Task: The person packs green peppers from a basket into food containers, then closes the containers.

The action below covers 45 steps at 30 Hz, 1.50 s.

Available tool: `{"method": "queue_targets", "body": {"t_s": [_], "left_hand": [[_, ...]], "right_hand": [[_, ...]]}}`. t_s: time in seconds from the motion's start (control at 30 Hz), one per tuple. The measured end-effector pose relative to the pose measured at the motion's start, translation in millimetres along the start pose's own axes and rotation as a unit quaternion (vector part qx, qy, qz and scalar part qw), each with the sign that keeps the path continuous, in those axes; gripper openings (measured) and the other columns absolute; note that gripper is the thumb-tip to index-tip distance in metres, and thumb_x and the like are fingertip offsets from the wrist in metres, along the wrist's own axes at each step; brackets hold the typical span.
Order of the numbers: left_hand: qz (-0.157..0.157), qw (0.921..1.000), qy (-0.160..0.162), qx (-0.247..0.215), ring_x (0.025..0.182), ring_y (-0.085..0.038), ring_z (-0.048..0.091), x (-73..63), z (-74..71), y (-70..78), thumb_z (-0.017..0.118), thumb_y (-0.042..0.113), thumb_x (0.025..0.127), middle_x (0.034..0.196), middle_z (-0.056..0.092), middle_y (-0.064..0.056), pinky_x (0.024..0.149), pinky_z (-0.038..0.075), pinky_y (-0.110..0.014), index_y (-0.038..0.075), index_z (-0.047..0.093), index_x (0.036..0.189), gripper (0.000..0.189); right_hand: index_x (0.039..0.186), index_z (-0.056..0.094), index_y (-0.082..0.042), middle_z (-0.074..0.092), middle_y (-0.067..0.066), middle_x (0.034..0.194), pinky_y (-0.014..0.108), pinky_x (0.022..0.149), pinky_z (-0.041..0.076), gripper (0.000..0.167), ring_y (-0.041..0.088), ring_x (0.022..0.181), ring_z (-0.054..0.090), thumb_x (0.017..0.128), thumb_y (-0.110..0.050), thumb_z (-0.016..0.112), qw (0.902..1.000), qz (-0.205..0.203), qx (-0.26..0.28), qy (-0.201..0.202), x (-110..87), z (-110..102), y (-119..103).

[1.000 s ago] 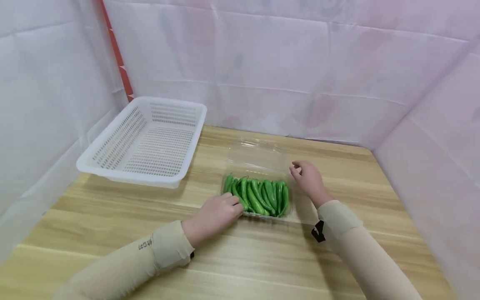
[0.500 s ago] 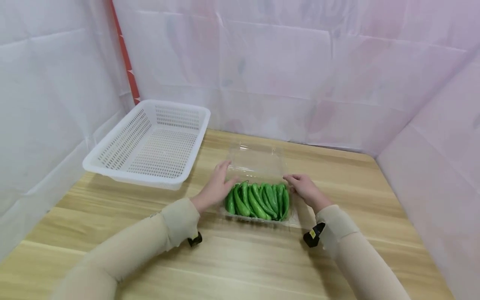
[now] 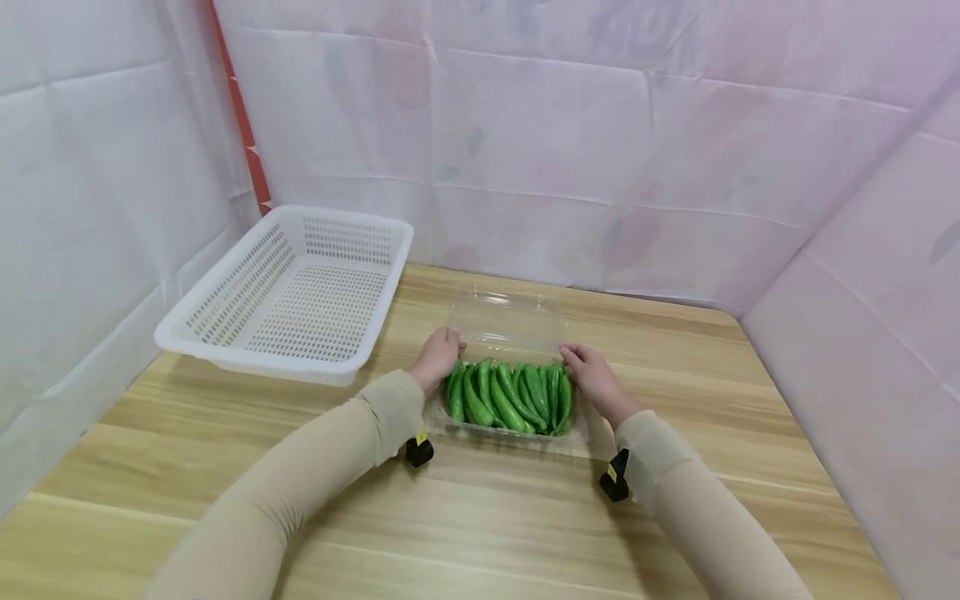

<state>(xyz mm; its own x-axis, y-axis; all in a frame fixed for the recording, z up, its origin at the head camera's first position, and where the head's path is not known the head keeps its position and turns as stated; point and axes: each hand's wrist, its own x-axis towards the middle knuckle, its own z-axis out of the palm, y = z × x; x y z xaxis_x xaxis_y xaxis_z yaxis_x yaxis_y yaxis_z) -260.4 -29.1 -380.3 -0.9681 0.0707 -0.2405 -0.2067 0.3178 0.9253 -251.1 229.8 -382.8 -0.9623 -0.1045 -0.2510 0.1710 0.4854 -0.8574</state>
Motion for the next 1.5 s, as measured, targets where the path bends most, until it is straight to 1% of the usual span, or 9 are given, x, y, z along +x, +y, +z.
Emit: {"method": "queue_targets", "body": {"t_s": [0.1, 0.3, 0.4, 0.6, 0.73, 1.03, 1.17, 1.4, 1.5], "left_hand": [[0.008, 1.0000, 0.004, 0.002, 0.112, -0.031, 0.052, 3.9, 0.9, -6.5, 0.025, 0.025, 0.104, 0.115, 0.060, -0.015, 0.100, 0.036, -0.043, -0.002, 0.037, 0.135, 0.044], [0.021, 0.9997, 0.000, -0.014, 0.109, -0.029, 0.054, 5.8, 1.3, -9.7, 0.025, 0.029, 0.104, 0.114, 0.060, -0.014, 0.097, 0.039, -0.042, 0.005, 0.026, 0.145, 0.048], [0.035, 0.9993, 0.015, -0.005, 0.106, -0.029, 0.055, 6.4, 1.3, -10.7, 0.026, 0.027, 0.104, 0.113, 0.061, -0.015, 0.092, 0.043, -0.040, 0.004, 0.030, 0.142, 0.045], [0.049, 0.9979, 0.041, -0.007, 0.102, -0.028, 0.057, 6.6, 1.7, -10.9, 0.031, 0.022, 0.103, 0.109, 0.063, -0.015, 0.080, 0.047, -0.037, 0.004, 0.040, 0.131, 0.034], [0.048, 0.9977, 0.044, -0.019, 0.102, -0.027, 0.057, 6.9, 1.1, -11.3, 0.031, 0.023, 0.103, 0.108, 0.062, -0.013, 0.078, 0.047, -0.036, 0.006, 0.041, 0.130, 0.033], [0.048, 0.9972, 0.045, -0.035, 0.095, -0.026, 0.058, 5.8, 1.3, -13.4, 0.035, 0.020, 0.102, 0.106, 0.062, -0.013, 0.065, 0.046, -0.029, 0.005, 0.044, 0.124, 0.029], [0.052, 0.9968, 0.052, -0.030, 0.095, -0.026, 0.059, 5.3, 1.6, -13.1, 0.036, 0.020, 0.102, 0.105, 0.062, -0.014, 0.066, 0.046, -0.030, 0.004, 0.046, 0.123, 0.028], [0.058, 0.9964, 0.057, -0.023, 0.094, -0.027, 0.059, 4.3, 1.2, -11.8, 0.036, 0.018, 0.102, 0.106, 0.062, -0.015, 0.073, 0.048, -0.034, 0.003, 0.046, 0.121, 0.026], [0.063, 0.9957, 0.063, -0.021, 0.095, -0.026, 0.058, 4.3, 1.2, -11.2, 0.037, 0.018, 0.101, 0.106, 0.062, -0.015, 0.077, 0.048, -0.036, 0.003, 0.047, 0.120, 0.026]], "right_hand": [[0.134, 0.036, 0.008, 0.044, 0.024, 0.125, 0.040, 0.091, 0.040, 0.048, 0.031, 0.109, 0.046, 0.103, -0.028, 0.033, 0.9998, -0.015, -0.010, 0.004, -0.8, 1.8, 1.8], [0.135, 0.029, 0.008, 0.045, 0.026, 0.121, 0.041, 0.089, 0.040, 0.047, 0.034, 0.107, 0.046, 0.103, -0.026, 0.031, 0.9991, -0.037, -0.019, 0.008, -1.1, 0.5, 0.8], [0.135, 0.027, 0.007, 0.046, 0.027, 0.121, 0.041, 0.088, 0.041, 0.047, 0.034, 0.108, 0.047, 0.103, -0.026, 0.031, 0.9984, -0.043, -0.036, 0.008, 0.1, 0.5, 0.6], [0.130, 0.027, 0.007, 0.050, 0.026, 0.116, 0.032, 0.075, 0.043, 0.042, 0.029, 0.095, 0.049, 0.102, -0.024, 0.033, 0.9971, -0.053, -0.049, 0.023, 3.0, 1.6, 1.7], [0.125, 0.029, 0.004, 0.051, 0.025, 0.114, 0.032, 0.076, 0.041, 0.037, 0.029, 0.096, 0.050, 0.102, -0.025, 0.033, 0.9967, -0.056, -0.051, 0.029, 3.5, 1.7, 1.5], [0.116, 0.030, 0.001, 0.052, 0.025, 0.115, 0.035, 0.077, 0.039, 0.026, 0.031, 0.099, 0.049, 0.102, -0.021, 0.035, 0.9977, -0.049, -0.038, 0.029, -2.5, 3.0, -3.6], [0.113, 0.031, -0.001, 0.053, 0.024, 0.115, 0.032, 0.074, 0.039, 0.024, 0.028, 0.095, 0.049, 0.102, -0.022, 0.036, 0.9967, -0.058, -0.047, 0.033, -0.1, 3.3, 1.1], [0.109, 0.034, -0.001, 0.055, 0.024, 0.114, 0.031, 0.077, 0.041, 0.018, 0.030, 0.100, 0.051, 0.101, -0.017, 0.038, 0.9958, -0.066, -0.049, 0.042, 0.9, 3.5, 3.9], [0.107, 0.036, -0.002, 0.056, 0.022, 0.114, 0.031, 0.075, 0.041, 0.018, 0.028, 0.096, 0.051, 0.101, -0.018, 0.038, 0.9957, -0.065, -0.050, 0.043, 0.4, 3.2, 3.5]]}}
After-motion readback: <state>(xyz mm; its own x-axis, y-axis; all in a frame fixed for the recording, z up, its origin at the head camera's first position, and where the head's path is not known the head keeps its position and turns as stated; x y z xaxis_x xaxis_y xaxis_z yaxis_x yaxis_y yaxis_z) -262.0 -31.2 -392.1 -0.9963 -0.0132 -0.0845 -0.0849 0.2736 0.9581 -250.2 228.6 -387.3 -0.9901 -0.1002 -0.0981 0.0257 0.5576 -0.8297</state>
